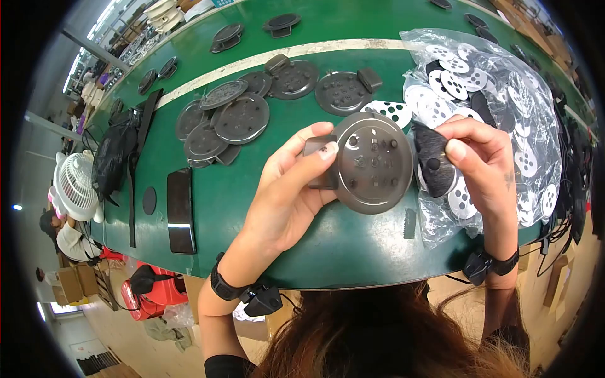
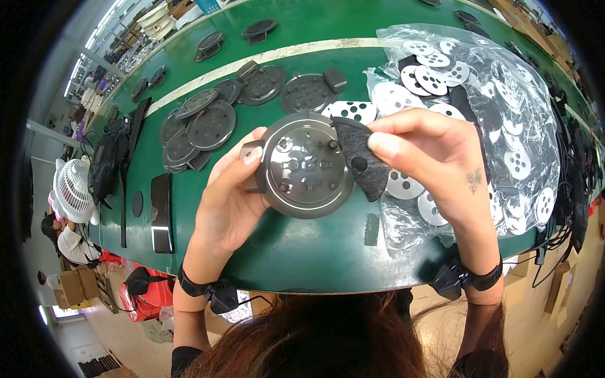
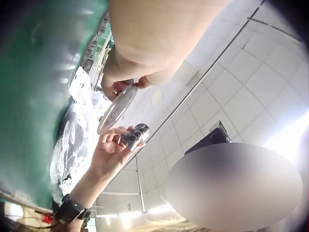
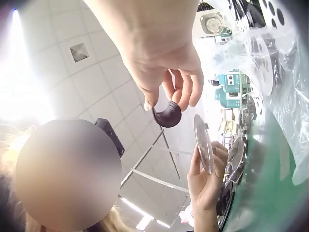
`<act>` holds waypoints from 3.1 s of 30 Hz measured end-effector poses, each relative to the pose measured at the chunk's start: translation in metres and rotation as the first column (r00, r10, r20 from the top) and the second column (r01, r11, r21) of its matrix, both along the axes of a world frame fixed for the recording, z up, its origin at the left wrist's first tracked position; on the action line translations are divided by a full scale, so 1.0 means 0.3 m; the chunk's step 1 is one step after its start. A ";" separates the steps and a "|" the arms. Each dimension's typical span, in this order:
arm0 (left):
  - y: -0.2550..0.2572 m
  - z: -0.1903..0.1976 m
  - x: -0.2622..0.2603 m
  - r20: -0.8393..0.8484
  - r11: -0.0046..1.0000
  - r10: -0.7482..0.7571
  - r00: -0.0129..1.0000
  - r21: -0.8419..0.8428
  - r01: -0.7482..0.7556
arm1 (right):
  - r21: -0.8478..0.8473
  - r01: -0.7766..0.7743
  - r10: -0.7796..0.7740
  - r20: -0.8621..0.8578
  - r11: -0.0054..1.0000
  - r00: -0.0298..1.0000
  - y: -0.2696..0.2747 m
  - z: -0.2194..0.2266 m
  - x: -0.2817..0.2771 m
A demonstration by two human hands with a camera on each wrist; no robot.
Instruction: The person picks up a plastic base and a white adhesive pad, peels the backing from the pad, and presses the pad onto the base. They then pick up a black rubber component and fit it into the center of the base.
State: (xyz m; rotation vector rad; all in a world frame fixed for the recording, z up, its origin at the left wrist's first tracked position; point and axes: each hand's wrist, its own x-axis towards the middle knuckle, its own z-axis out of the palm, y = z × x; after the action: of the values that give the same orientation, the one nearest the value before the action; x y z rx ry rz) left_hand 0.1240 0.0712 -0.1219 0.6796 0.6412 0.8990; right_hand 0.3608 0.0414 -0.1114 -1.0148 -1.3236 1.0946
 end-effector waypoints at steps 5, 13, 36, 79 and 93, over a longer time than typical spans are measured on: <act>-0.026 0.002 0.009 0.009 0.997 -0.053 0.999 0.055 0.052 | -0.102 0.007 -0.002 0.045 0.995 0.999 -0.009 -0.001 -0.035; -0.054 -0.013 0.018 0.009 0.978 -0.020 1.000 0.209 0.018 | -0.079 0.055 -0.046 0.104 0.995 0.993 -0.022 0.008 -0.061; -0.063 -0.052 0.038 -0.073 0.895 -0.015 0.997 0.444 0.046 | 0.217 0.079 -0.152 0.346 0.973 0.926 -0.024 -0.054 -0.103; -0.105 -0.059 0.039 -0.271 0.687 0.215 0.938 0.724 0.052 | -0.078 -0.382 0.260 -0.608 0.921 0.750 0.006 -0.101 -0.071; -0.111 -0.041 0.058 -0.150 0.758 0.183 0.972 0.651 -0.042 | -0.110 -0.204 0.147 -0.391 0.973 0.909 -0.009 -0.049 -0.079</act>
State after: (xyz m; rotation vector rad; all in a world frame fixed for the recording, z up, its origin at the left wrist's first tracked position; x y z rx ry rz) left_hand 0.1414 0.0378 -0.1343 1.3876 0.5512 1.1883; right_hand 0.3371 0.0386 -0.1261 -0.7469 -1.0408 1.4645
